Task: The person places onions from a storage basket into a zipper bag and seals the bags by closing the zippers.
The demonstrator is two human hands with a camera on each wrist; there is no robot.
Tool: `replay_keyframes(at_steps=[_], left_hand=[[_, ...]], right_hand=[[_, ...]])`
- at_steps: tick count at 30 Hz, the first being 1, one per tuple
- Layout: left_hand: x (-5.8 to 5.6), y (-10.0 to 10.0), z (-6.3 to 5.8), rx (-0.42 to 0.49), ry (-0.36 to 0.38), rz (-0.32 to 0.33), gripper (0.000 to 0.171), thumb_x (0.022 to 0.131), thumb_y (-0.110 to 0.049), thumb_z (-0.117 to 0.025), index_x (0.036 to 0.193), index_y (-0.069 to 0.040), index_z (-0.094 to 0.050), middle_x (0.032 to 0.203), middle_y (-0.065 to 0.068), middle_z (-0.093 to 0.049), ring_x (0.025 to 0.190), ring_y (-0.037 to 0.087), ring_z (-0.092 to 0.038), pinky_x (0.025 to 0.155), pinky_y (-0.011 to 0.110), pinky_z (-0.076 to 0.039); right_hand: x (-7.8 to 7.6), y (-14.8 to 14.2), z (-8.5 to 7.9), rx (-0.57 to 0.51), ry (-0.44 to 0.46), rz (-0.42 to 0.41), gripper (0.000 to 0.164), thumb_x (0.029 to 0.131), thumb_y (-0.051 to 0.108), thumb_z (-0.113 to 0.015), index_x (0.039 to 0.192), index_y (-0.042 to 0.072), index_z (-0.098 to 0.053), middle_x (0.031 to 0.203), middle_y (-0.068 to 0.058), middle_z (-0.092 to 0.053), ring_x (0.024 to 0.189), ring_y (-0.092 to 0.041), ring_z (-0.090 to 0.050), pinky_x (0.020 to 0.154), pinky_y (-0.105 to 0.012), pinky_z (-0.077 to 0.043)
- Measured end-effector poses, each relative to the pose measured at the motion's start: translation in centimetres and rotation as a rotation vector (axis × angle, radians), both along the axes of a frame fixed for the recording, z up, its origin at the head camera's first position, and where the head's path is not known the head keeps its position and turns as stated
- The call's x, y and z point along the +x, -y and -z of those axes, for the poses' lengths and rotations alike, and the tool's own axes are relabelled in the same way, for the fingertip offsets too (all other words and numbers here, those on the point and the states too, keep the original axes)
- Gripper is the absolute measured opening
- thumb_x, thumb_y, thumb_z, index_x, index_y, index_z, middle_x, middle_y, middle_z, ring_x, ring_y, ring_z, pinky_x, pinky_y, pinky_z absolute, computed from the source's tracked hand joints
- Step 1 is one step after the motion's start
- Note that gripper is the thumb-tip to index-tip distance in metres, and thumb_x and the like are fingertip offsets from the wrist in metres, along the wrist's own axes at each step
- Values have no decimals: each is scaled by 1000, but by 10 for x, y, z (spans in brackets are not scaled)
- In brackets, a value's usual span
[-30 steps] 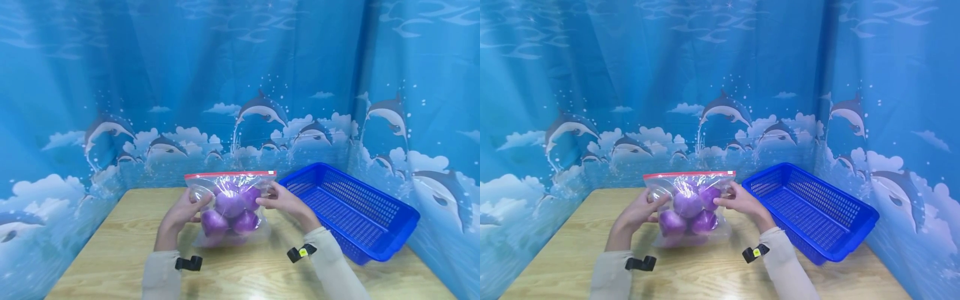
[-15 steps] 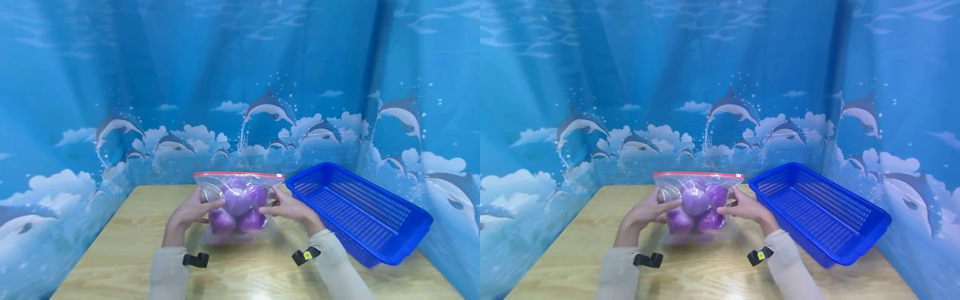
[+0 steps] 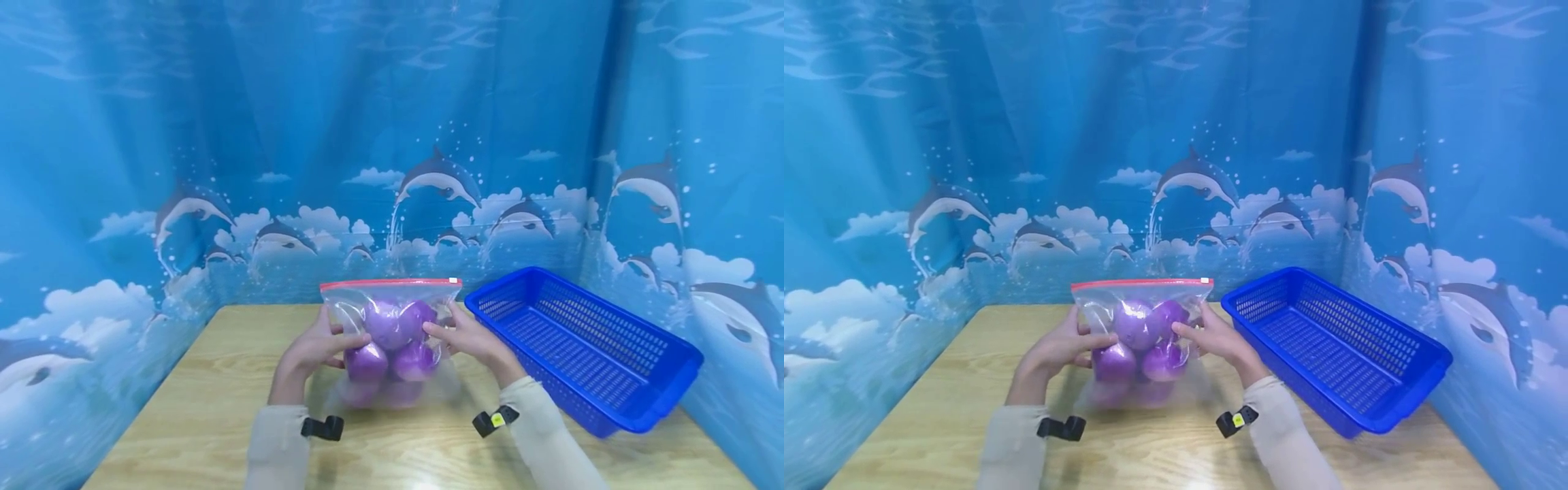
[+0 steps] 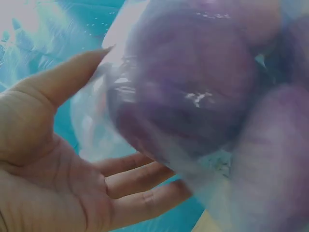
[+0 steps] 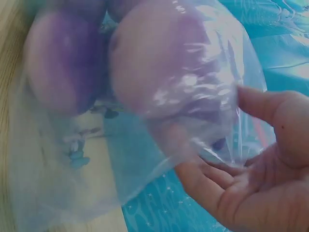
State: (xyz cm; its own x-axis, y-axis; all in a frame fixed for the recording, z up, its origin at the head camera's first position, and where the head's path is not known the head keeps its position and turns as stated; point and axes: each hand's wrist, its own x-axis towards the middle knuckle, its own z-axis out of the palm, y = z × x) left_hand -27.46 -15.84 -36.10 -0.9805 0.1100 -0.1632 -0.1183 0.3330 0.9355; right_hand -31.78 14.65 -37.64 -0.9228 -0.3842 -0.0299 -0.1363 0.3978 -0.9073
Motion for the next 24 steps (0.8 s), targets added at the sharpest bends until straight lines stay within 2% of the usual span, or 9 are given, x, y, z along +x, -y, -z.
replay_keyframes(at_steps=[4,7,10,13,16,18,20,23,24], left_hand=[[-2,-5,4,20,12,-21,130,89,-44,-79,160,-15,27,157,33,-40,122,42,-66,83,42,-65],[-5,-9,7,1,5,-3,125,90,-41,-79,163,-17,19,154,34,-44,114,37,-69,75,38,-64],[-9,-13,11,-18,-12,36,115,90,-36,-79,166,-23,6,151,33,-46,115,35,-67,66,35,-62],[-10,-18,15,-37,-32,54,102,93,-35,-76,167,-26,-6,150,33,-46,118,40,-65,61,34,-61],[-9,-23,16,-59,-55,59,90,96,-37,-73,166,-26,-17,151,35,-44,122,45,-63,63,36,-62],[-8,-25,15,-69,-65,61,82,97,-36,-71,164,-25,-25,153,36,-43,123,48,-62,67,38,-63],[-9,-27,16,-80,-78,70,74,99,-35,-69,162,-22,-33,153,35,-44,123,48,-62,69,40,-63],[-10,-28,17,-83,-84,67,65,100,-31,-68,158,-19,-42,153,33,-46,121,49,-64,71,42,-64],[-10,-29,17,-85,-85,66,63,100,-31,-68,157,-19,-44,153,33,-46,121,49,-64,71,42,-64]], right_hand=[[-4,2,4,-50,26,83,80,103,36,-61,162,5,-16,143,-31,-55,115,-35,-66,82,-43,-64],[-6,4,8,-51,45,124,77,104,32,-60,160,0,-17,148,-32,-48,125,-45,-60,89,-50,-63],[-7,4,11,2,51,124,86,103,34,-61,161,-3,-9,156,-36,-37,136,-51,-50,96,-54,-60],[-8,4,13,51,68,118,97,102,37,-62,162,-4,2,156,-39,-35,127,-51,-57,90,-50,-62],[-7,4,14,97,55,96,102,102,41,-62,162,-3,8,160,-39,-29,117,-48,-64,83,-48,-64],[-6,4,14,143,17,82,103,101,46,-62,163,1,7,165,-36,-21,128,-50,-58,97,-55,-59],[-6,5,14,201,-38,58,101,100,50,-61,164,3,2,166,-34,-17,140,-53,-47,110,-63,-48],[-7,8,14,254,-101,35,95,99,52,-61,165,5,-11,165,-32,-23,150,-53,-30,121,-70,-28],[-7,8,15,263,-111,28,93,100,51,-62,164,5,-14,164,-32,-26,150,-53,-29,121,-70,-27]])
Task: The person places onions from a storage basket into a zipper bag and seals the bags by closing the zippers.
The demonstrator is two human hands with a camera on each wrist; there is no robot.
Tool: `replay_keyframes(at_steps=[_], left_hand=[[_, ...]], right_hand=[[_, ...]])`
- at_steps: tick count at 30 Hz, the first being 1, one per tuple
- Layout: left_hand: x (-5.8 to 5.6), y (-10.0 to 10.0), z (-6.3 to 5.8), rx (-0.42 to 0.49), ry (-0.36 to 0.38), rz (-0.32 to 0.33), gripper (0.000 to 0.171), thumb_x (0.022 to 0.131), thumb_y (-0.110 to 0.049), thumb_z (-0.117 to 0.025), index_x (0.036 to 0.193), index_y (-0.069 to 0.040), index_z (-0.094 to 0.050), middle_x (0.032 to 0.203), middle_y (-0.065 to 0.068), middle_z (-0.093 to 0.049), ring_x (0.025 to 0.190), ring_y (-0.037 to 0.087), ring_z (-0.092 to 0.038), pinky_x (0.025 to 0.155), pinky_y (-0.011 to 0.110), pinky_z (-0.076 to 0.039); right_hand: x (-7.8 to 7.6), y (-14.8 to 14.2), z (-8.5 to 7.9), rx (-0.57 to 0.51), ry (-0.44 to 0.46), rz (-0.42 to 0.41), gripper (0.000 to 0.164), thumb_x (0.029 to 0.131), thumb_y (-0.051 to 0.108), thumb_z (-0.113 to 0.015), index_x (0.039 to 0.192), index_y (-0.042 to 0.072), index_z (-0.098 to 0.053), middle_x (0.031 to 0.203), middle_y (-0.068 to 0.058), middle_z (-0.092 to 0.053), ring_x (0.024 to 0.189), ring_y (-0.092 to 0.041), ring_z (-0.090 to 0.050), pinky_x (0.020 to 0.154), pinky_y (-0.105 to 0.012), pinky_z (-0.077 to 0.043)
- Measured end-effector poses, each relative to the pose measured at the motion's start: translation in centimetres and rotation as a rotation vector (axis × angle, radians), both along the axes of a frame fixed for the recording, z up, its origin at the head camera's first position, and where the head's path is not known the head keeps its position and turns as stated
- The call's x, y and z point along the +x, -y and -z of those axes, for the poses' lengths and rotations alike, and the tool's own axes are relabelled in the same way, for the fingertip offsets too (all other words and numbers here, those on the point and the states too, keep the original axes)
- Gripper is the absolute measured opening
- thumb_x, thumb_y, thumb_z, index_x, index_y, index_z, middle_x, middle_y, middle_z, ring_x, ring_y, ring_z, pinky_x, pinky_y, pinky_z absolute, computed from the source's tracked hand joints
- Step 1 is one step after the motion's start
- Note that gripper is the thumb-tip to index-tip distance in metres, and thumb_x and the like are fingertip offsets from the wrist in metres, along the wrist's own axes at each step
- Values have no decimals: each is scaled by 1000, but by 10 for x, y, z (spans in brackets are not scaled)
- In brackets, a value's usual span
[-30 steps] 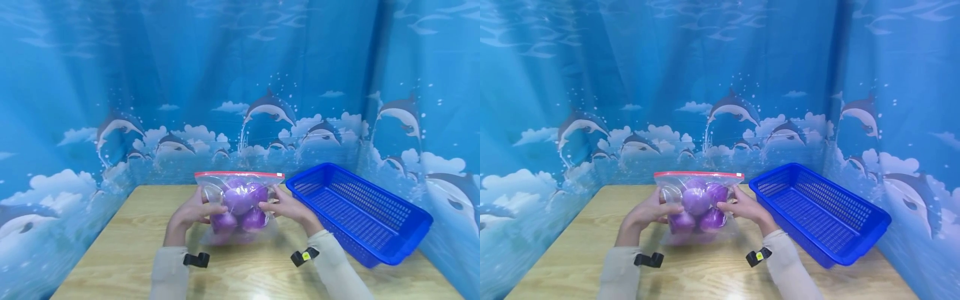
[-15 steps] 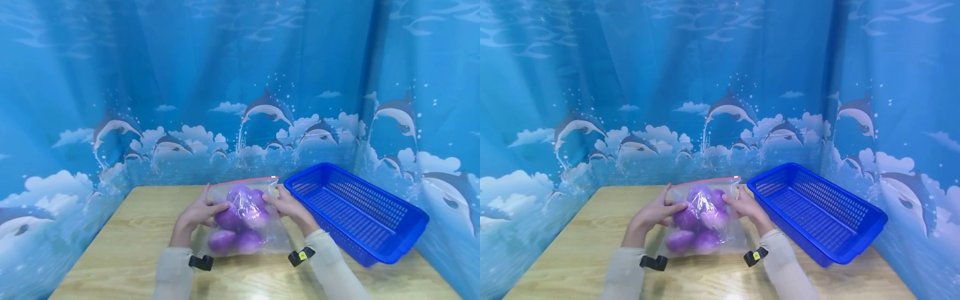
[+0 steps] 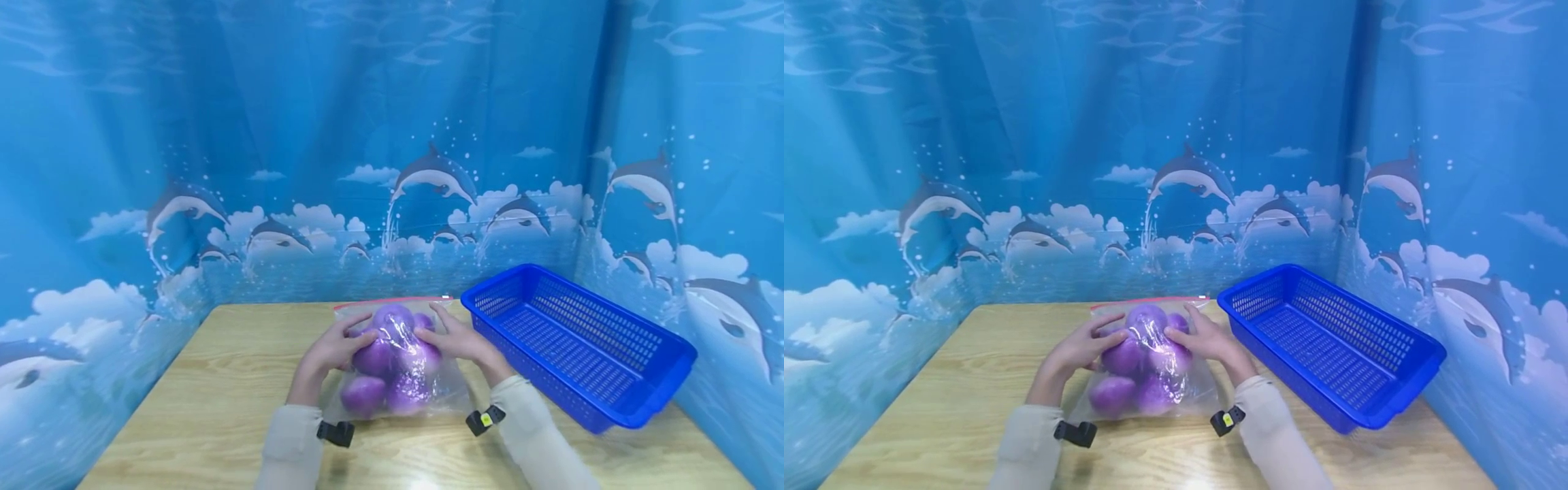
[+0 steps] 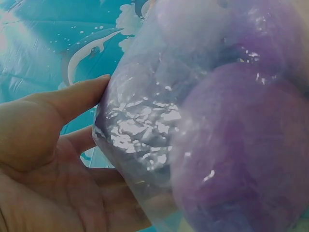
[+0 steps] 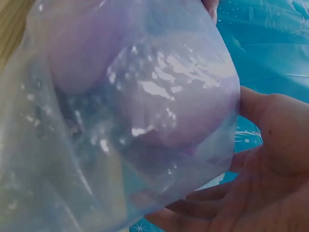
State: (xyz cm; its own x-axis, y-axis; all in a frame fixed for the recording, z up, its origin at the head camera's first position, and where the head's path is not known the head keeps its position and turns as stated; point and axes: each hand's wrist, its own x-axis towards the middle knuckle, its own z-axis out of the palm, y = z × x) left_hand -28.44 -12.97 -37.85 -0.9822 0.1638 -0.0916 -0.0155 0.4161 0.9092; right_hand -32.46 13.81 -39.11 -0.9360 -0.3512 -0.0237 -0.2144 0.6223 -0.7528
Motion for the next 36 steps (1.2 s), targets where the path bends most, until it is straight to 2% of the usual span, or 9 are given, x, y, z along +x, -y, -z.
replay_keyframes(at_steps=[7,12,17,22,25,30,34,36], left_hand=[[0,0,1,-8,3,-11,60,99,-29,-68,154,-18,-47,152,31,-49,119,48,-66,74,45,-65],[-1,0,2,-20,-9,-18,57,99,-29,-69,152,-19,-50,150,31,-51,115,48,-67,71,45,-65],[-2,0,6,-19,-35,-19,56,99,-25,-69,151,-16,-51,149,31,-52,112,47,-69,72,45,-65],[-6,-1,12,-44,-63,-46,54,99,-21,-68,150,-17,-53,148,29,-54,104,36,-72,72,40,-64],[-7,-3,15,-45,-44,-53,54,99,-21,-67,151,-18,-52,144,28,-58,94,27,-73,71,36,-63],[-7,-5,19,-44,-21,-27,56,102,-23,-63,155,-15,-46,131,25,-66,83,20,-71,72,34,-63],[-7,-6,21,-110,-42,1,54,104,-26,-59,156,-16,-44,129,23,-67,87,22,-70,75,37,-62],[-6,-5,20,-147,-61,18,54,105,-27,-57,157,-17,-43,136,25,-63,91,20,-69,79,38,-61]], right_hand=[[5,7,-4,45,-76,-31,83,100,43,-64,160,-1,-27,163,-33,-30,151,-53,-28,123,-69,-26],[13,11,-12,88,-68,-83,87,95,45,-71,162,9,-28,167,-32,-17,154,-56,-16,119,-77,-21],[14,13,-5,103,-44,-130,79,99,38,-67,163,15,-27,167,-35,-12,153,-58,-15,119,-77,-20],[11,13,1,90,-26,-137,76,102,36,-64,164,17,-25,168,-32,-12,154,-56,-15,121,-76,-18],[10,12,2,102,-13,-141,75,103,36,-62,165,19,-23,168,-31,-11,153,-56,-19,120,-76,-20],[10,10,4,149,6,-153,76,105,36,-58,166,17,-17,169,-30,-8,152,-57,-22,121,-75,-20],[10,9,5,193,25,-153,77,106,38,-56,166,18,-13,170,-29,-5,150,-58,-25,121,-74,-21],[9,8,7,204,27,-153,78,105,38,-56,166,18,-12,170,-29,-5,150,-58,-25,122,-73,-21]])
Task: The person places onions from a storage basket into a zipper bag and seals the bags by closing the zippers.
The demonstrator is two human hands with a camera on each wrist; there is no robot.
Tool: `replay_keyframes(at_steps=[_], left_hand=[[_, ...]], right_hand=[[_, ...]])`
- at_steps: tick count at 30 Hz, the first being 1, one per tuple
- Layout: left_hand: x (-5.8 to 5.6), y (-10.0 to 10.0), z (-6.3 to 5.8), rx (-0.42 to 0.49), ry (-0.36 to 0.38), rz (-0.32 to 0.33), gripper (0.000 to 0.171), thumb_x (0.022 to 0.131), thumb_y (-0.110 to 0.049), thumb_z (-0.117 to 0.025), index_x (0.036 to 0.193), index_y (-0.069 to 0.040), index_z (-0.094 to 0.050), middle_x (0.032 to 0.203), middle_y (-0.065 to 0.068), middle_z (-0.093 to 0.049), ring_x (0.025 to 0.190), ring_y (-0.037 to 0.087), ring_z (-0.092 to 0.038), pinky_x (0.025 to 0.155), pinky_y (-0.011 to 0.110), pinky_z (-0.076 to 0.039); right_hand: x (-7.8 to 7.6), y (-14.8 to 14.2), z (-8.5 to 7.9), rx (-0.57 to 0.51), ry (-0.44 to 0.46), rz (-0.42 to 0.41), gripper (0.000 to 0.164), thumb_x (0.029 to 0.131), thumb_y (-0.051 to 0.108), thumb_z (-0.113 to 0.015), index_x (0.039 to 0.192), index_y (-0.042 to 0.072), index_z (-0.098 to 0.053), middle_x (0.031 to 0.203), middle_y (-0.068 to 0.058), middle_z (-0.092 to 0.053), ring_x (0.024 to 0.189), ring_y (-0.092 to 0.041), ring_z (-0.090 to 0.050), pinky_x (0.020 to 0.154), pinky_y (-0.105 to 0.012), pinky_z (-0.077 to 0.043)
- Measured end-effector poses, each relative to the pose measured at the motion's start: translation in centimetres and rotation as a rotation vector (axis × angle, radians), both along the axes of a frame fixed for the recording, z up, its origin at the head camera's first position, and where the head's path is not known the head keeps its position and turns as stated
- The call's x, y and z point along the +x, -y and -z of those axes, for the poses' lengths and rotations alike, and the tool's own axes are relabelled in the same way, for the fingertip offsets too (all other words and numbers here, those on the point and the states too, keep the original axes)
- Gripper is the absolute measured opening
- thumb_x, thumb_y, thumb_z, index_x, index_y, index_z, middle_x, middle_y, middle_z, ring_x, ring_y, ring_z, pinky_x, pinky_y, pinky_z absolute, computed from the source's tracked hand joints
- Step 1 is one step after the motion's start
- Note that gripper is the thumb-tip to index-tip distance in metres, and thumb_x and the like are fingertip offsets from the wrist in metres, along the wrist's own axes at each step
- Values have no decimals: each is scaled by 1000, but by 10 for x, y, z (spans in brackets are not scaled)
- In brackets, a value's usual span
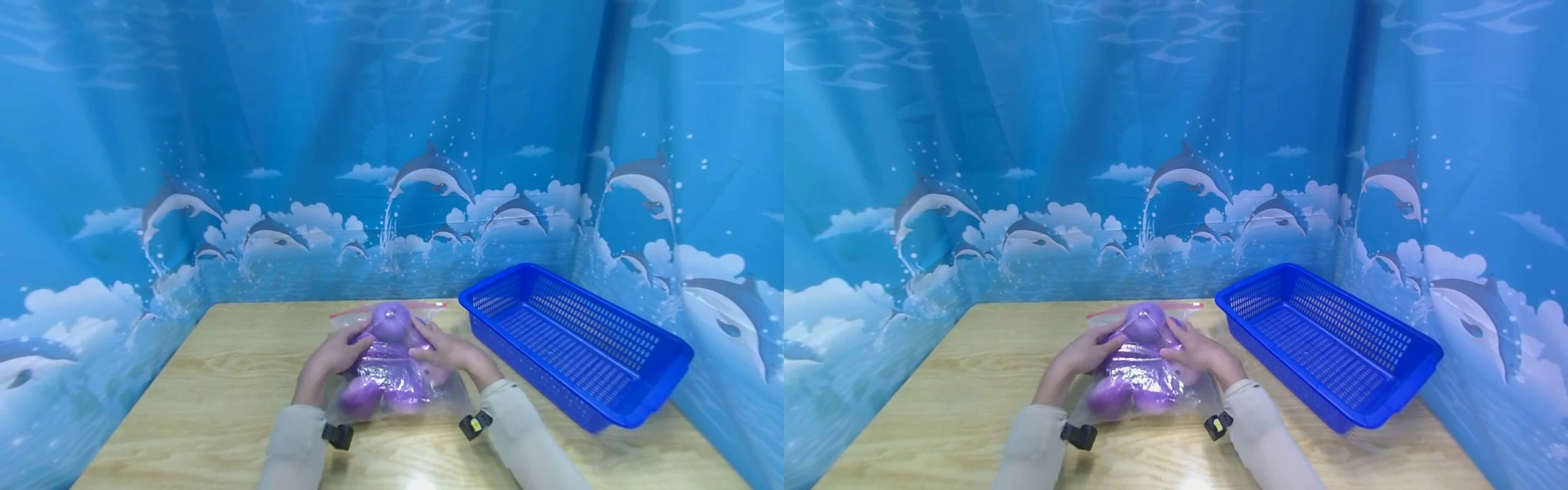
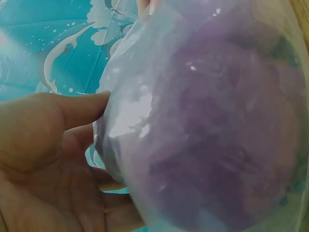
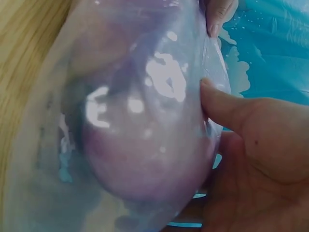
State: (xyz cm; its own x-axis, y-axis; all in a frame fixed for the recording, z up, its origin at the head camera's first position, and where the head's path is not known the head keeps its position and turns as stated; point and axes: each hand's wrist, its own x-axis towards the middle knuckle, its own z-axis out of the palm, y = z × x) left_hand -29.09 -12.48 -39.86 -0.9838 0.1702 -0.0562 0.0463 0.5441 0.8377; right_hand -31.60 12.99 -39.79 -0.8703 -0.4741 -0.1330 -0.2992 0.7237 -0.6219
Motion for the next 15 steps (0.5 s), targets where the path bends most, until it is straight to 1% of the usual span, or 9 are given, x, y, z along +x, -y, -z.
replay_keyframes(at_steps=[3,4,5,7,8,10,12,15], left_hand=[[0,3,-1,34,21,13,53,106,-21,-53,158,-19,-41,134,25,-63,85,23,-67,77,41,-61],[0,4,-1,38,8,16,53,106,-18,-53,158,-19,-41,137,26,-62,88,23,-68,79,43,-62],[0,5,-1,44,-11,22,53,106,-15,-53,158,-17,-41,139,27,-60,92,27,-69,84,45,-62],[-1,7,-1,57,-56,18,54,103,-7,-54,156,-13,-43,142,29,-58,106,38,-69,94,53,-60],[-1,8,-1,58,-83,13,55,102,-5,-55,155,-11,-44,147,30,-54,116,43,-65,102,57,-56],[-1,10,-2,55,-115,-8,55,100,-2,-57,154,-8,-46,153,30,-47,129,48,-58,109,60,-50],[-3,11,-1,70,-103,-30,56,99,-1,-59,153,-7,-46,154,30,-45,134,50,-54,110,60,-49],[-6,11,-1,97,-62,-56,55,100,-4,-59,153,-9,-47,155,27,-46,134,47,-54,108,54,-53]], right_hand=[[-1,-1,1,-14,-6,-1,77,105,36,-57,166,18,-13,169,-29,-9,152,-56,-23,123,-72,-21],[-2,-1,1,-29,-8,0,77,105,35,-58,166,18,-15,169,-27,-13,153,-54,-23,124,-70,-21],[-2,-1,1,-42,-20,-1,76,104,33,-59,166,17,-17,169,-27,-17,152,-53,-26,123,-69,-23],[-3,-2,2,-73,-53,-7,75,104,28,-61,165,14,-20,166,-27,-28,151,-50,-32,123,-66,-28],[-3,-2,2,-87,-71,-8,74,103,26,-62,164,14,-22,164,-26,-33,149,-49,-36,123,-64,-31],[-5,-2,3,-113,-107,-14,73,102,21,-63,164,12,-25,161,-25,-40,145,-47,-43,121,-62,-36],[-7,-2,3,-134,-136,-21,73,101,18,-64,163,12,-26,159,-26,-42,142,-47,-47,119,-61,-39],[-9,-2,5,-158,-171,-30,71,101,14,-63,163,12,-28,158,-27,-43,138,-48,-51,116,-62,-42]])
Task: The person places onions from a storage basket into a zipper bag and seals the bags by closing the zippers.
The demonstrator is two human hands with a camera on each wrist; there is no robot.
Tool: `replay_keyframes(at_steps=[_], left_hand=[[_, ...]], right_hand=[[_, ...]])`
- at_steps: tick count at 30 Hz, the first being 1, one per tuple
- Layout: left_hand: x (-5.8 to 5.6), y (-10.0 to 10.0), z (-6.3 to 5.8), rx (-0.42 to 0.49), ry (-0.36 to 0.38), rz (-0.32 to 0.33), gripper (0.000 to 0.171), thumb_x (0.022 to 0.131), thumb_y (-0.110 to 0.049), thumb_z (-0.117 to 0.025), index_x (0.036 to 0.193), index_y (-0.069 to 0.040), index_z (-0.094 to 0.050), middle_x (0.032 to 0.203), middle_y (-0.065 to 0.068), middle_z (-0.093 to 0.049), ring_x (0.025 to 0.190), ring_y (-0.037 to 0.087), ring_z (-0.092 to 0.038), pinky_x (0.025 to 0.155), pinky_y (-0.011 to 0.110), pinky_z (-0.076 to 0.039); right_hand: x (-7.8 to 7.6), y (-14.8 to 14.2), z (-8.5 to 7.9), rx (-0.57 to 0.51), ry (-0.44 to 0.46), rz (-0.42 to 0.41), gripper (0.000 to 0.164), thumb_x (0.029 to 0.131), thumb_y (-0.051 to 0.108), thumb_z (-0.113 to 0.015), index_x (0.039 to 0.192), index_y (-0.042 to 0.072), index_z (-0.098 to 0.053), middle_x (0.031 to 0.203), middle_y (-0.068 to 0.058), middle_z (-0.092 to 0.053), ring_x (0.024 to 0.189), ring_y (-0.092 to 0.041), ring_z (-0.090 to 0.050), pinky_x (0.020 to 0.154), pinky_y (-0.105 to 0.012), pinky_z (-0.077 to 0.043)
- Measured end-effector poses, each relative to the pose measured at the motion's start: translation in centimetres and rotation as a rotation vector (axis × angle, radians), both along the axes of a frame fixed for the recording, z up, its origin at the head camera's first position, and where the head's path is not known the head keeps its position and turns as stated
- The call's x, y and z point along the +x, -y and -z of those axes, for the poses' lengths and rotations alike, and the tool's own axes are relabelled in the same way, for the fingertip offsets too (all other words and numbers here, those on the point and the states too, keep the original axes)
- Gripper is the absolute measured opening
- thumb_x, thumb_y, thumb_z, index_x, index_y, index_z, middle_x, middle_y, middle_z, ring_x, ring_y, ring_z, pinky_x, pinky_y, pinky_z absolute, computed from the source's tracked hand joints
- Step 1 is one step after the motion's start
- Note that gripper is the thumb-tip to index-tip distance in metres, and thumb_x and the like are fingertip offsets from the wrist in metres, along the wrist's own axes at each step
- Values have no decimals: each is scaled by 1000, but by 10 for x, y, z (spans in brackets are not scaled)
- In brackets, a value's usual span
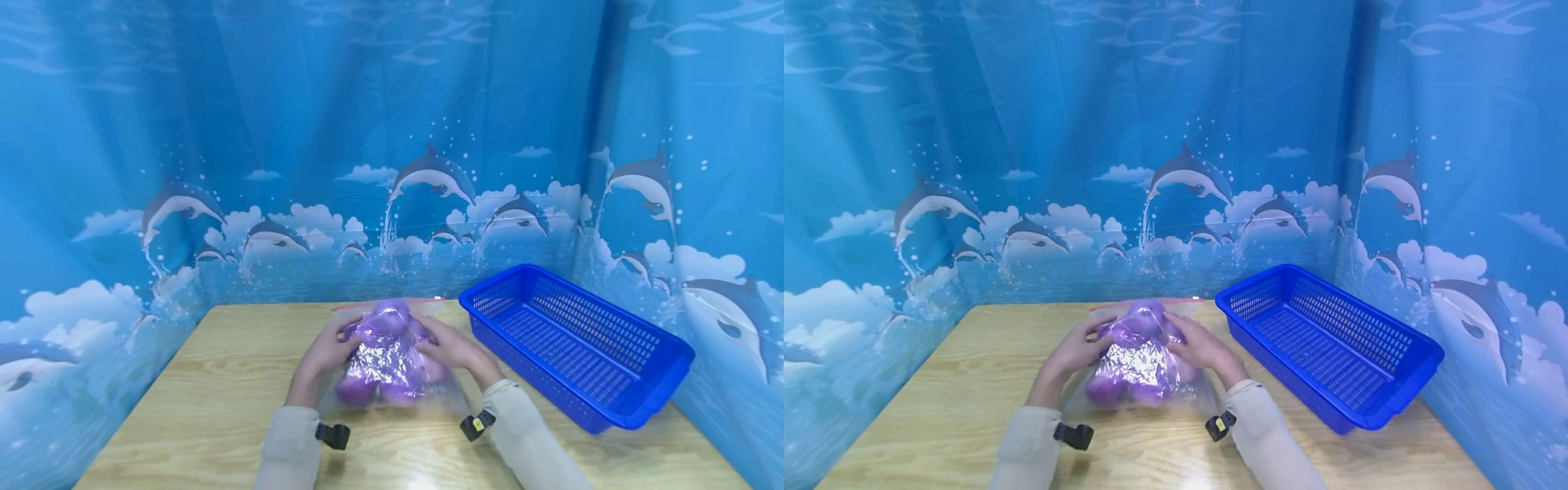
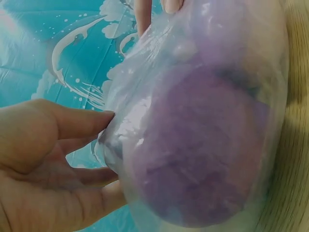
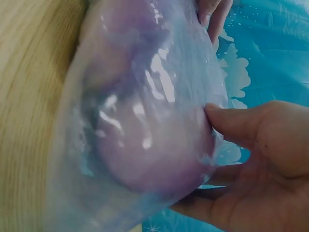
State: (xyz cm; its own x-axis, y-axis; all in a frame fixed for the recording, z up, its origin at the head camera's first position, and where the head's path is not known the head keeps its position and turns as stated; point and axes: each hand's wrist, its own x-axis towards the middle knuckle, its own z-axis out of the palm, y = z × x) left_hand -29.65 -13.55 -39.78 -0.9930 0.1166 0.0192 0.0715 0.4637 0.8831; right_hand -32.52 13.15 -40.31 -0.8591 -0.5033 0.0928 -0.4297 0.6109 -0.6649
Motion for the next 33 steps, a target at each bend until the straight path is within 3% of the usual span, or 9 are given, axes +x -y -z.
replay_keyframes(at_steps=[9,14,22,25,28,33], left_hand=[[-2,0,3,-1,-16,-36,49,98,-5,-63,146,-10,-56,148,23,-55,122,39,-63,95,45,-60],[-1,0,1,-21,-8,-40,50,99,-7,-62,148,-11,-55,150,25,-54,123,40,-63,94,45,-61],[1,-2,-3,2,9,-36,53,97,-4,-63,149,-11,-53,143,26,-58,90,23,-68,76,36,-62],[0,-4,-4,-6,21,-39,52,98,-6,-62,149,-13,-53,144,25,-58,97,25,-69,81,38,-63],[0,-6,-6,-21,17,-41,52,99,-7,-61,150,-13,-52,149,24,-54,116,35,-66,94,45,-61],[4,-10,-12,-87,-40,-50,52,102,-13,-59,153,-13,-49,156,23,-47,141,48,-48,115,62,-43]], right_hand=[[-9,-2,8,-9,16,15,61,104,17,-58,161,16,-34,168,-17,-30,143,-47,-47,118,-61,-40],[-9,-4,8,14,8,1,61,105,16,-57,161,13,-33,167,-21,-30,143,-49,-45,119,-62,-39],[-6,-7,6,21,-9,-16,61,104,15,-57,160,8,-32,166,-25,-28,142,-51,-45,118,-64,-38],[-5,-8,4,19,-9,-13,62,104,15,-57,160,7,-33,166,-26,-27,141,-52,-46,118,-65,-38],[-4,-8,3,19,-7,-10,62,104,16,-57,160,7,-33,166,-27,-27,140,-52,-46,117,-66,-38],[-3,-7,1,43,-5,-1,61,105,19,-56,160,9,-33,165,-28,-28,146,-51,-40,119,-67,-34]])
